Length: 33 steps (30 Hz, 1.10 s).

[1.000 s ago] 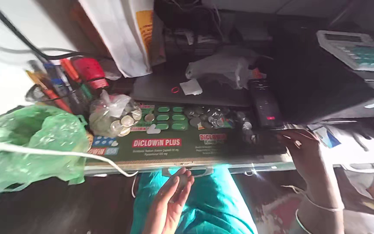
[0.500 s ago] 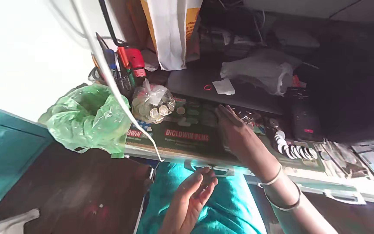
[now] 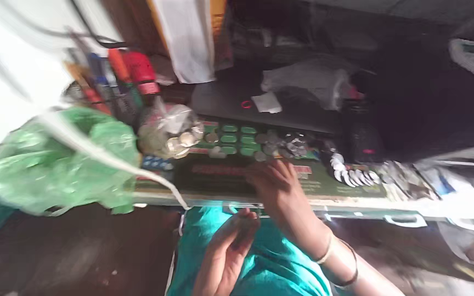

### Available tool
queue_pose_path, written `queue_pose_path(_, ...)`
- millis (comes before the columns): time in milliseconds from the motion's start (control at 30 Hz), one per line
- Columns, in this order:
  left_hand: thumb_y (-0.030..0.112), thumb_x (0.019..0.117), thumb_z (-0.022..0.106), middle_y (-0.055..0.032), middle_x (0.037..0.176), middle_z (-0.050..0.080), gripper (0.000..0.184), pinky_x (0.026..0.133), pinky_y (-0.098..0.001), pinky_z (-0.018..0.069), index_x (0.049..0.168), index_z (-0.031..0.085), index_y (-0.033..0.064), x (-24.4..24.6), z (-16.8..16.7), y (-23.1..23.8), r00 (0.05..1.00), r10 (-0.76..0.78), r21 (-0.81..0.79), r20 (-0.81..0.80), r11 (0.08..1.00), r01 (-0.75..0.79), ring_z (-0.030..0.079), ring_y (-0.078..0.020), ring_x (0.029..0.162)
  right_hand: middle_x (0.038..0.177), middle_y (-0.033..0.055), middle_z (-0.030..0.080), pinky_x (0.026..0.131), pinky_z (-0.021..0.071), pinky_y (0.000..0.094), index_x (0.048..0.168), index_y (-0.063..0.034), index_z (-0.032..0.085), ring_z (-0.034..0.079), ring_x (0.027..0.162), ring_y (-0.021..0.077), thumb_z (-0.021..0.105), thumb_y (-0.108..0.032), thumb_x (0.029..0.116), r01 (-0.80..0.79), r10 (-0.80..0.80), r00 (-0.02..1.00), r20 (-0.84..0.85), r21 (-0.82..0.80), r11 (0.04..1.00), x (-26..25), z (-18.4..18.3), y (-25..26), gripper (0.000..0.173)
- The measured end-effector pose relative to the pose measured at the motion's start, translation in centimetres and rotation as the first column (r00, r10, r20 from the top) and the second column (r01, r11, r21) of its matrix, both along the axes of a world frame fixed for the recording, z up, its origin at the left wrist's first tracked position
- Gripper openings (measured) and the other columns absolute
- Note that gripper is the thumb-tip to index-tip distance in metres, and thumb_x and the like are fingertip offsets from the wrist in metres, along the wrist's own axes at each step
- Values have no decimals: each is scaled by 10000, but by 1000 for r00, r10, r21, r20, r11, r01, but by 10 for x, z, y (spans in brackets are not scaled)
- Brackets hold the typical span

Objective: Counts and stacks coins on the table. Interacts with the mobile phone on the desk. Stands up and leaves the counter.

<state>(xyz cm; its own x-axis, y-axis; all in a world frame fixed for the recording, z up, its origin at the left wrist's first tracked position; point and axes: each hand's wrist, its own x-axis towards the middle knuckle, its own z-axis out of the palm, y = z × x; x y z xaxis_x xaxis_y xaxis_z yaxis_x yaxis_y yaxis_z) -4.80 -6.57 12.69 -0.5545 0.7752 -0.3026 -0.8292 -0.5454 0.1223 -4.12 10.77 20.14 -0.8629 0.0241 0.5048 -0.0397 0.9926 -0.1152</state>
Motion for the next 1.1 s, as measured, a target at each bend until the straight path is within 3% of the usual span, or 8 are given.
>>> queue_pose_path(167, 51, 1009, 539, -143, 1146, 738, 243, 916, -274, 600, 1181, 704, 0, 4, 4, 4, 998, -43, -74, -43, 996, 40, 734, -196, 1050, 928, 58, 726, 819, 514, 402, 995, -80, 733, 668, 932, 235, 741, -206, 846, -20, 29, 999, 22, -327, 945, -6, 7, 8, 196)
queue_pose_path(267, 63, 1016, 541, -133, 1153, 737, 240, 899, -258, 603, 1186, 702, 8, 7, 9, 2, 996, -78, -96, -45, 993, 74, 735, -180, 1038, 887, 67, 719, 803, 513, 384, 979, -65, 707, 664, 890, 227, 759, -213, 826, -27, -4, 995, -103, -296, 955, 14, 5, 16, 218)
queue_pose_path(367, 64, 1038, 489, -133, 1158, 737, 264, 891, -259, 608, 1199, 692, 9, 8, 9, 1, 997, -76, -129, -34, 989, 71, 738, -178, 1036, 984, 131, 731, 874, 545, 393, 1044, -21, 692, 683, 965, 245, 808, -276, 819, 158, -214, 959, -187, -275, 948, 65, 15, 45, 360)
queue_pose_path(500, 58, 1048, 465, -153, 1148, 736, 268, 883, -288, 621, 1176, 691, -6, 10, 8, 5, 998, -63, -174, 18, 983, 66, 743, -209, 1034, 1044, 180, 707, 837, 567, 445, 1224, 65, 540, 692, 953, 261, 812, -228, 807, 558, -615, 788, -34, -382, 736, 141, 41, 119, 578)
queue_pose_path(633, 53, 1042, 481, -161, 1150, 739, 260, 879, -291, 623, 1158, 706, -10, 7, 12, 8, 997, -74, -153, 12, 985, 75, 746, -213, 1035, 996, 186, 703, 777, 556, 466, 1241, 77, 529, 682, 869, 266, 736, -269, 891, 692, -726, 687, 32, -333, 640, 180, 33, 161, 534)
queue_pose_path(733, 42, 1033, 492, -172, 1135, 739, 253, 867, -286, 626, 1155, 706, -15, 9, 13, 8, 998, -60, -155, 6, 986, 60, 750, -220, 1017, 1017, 176, 714, 761, 562, 443, 1200, 48, 578, 694, 882, 258, 705, -295, 922, 671, -698, 715, 40, -317, 670, 181, 28, 163, 460)
queue_pose_path(933, 48, 1020, 526, -175, 1128, 741, 241, 872, -285, 622, 1150, 718, -16, 10, 12, 8, 998, -61, -124, 14, 990, 62, 750, -226, 1016, 1061, 239, 700, 818, 514, 554, 1109, 13, 700, 664, 967, 392, 618, -325, 984, 666, -690, 721, -62, -210, 716, 158, 33, 145, 369)
queue_pose_path(1100, 34, 1017, 506, -168, 1126, 741, 246, 869, -289, 621, 1150, 709, -9, 11, 13, 8, 997, -74, -124, 26, 989, 76, 749, -226, 1005, 980, 128, 751, 876, 534, 470, 1020, -57, 778, 692, 954, 302, 614, -261, 987, 356, -371, 927, -63, -175, 918, 94, 18, 89, 264)
